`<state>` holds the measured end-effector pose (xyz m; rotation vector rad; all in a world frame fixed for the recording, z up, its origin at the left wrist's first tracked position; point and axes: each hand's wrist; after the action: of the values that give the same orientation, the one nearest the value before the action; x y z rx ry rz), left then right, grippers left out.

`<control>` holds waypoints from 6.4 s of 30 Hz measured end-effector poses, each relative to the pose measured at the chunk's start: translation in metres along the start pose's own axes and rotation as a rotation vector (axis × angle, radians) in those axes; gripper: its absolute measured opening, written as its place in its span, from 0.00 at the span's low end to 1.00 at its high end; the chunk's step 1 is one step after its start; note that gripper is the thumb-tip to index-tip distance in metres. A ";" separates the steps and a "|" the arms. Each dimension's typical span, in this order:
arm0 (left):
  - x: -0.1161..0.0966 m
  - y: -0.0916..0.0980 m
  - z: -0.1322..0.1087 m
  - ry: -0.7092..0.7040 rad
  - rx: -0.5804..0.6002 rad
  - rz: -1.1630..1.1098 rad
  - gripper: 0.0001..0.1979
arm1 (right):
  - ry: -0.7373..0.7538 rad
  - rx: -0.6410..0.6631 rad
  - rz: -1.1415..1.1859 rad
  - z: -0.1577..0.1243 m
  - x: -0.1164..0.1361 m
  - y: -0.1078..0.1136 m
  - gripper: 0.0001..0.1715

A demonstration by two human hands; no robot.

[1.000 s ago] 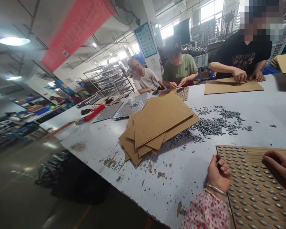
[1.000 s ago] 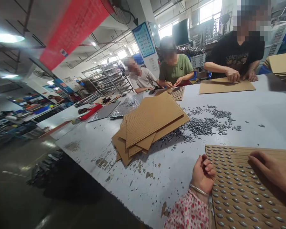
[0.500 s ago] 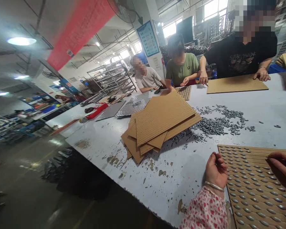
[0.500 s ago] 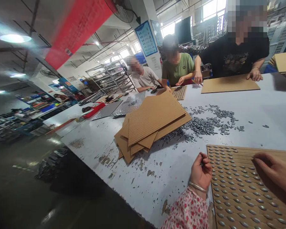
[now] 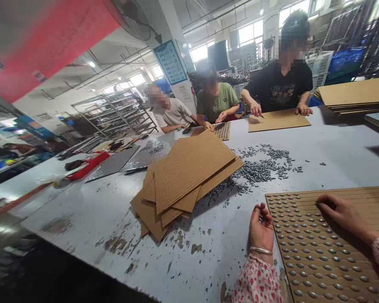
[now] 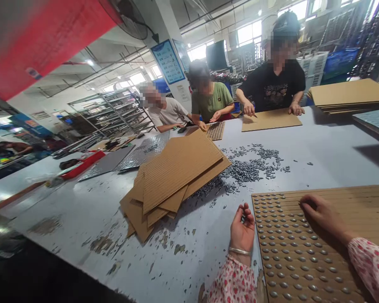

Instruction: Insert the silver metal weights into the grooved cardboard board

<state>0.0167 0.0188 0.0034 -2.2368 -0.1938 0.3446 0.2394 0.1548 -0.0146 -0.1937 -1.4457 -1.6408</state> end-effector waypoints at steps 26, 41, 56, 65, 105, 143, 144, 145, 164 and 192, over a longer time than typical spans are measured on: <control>-0.002 -0.003 0.001 0.051 0.040 0.006 0.09 | 0.055 0.063 0.038 0.005 -0.007 -0.005 0.14; -0.001 -0.006 0.002 0.077 0.073 0.117 0.13 | 0.043 0.042 0.082 0.012 -0.012 -0.006 0.11; -0.007 -0.012 0.004 0.141 0.170 0.130 0.12 | 0.042 0.608 0.605 -0.034 0.084 0.046 0.10; -0.001 -0.015 0.000 0.161 0.160 0.210 0.12 | -0.203 0.177 0.162 0.037 0.017 -0.020 0.07; 0.014 -0.020 -0.014 0.212 0.065 0.346 0.13 | -0.153 0.141 -0.260 0.020 0.039 -0.025 0.10; 0.023 -0.021 -0.020 0.254 0.128 0.404 0.12 | 0.036 0.273 -0.165 0.020 0.039 -0.015 0.04; 0.024 -0.020 -0.020 0.239 0.132 0.430 0.12 | 0.035 0.266 -0.164 0.019 0.038 -0.016 0.04; 0.025 -0.019 -0.020 0.225 0.141 0.454 0.12 | 0.036 0.260 -0.169 0.019 0.037 -0.016 0.03; 0.038 -0.007 -0.011 0.087 0.239 0.391 0.05 | 0.085 0.307 0.415 -0.009 0.116 -0.021 0.10; -0.001 -0.027 -0.014 0.153 0.098 0.146 0.15 | -0.383 0.070 0.434 0.005 0.018 0.006 0.05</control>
<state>0.0199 0.0260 0.0328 -2.1739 0.0670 0.2534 0.2314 0.1503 0.0027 -0.7604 -1.6010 -1.2368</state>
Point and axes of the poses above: each hand's wrist, its own z-axis towards the middle knuckle, its own y-axis out of the back of the hand, x = y × z, and after that the axes turned 4 degrees about y, right-handed
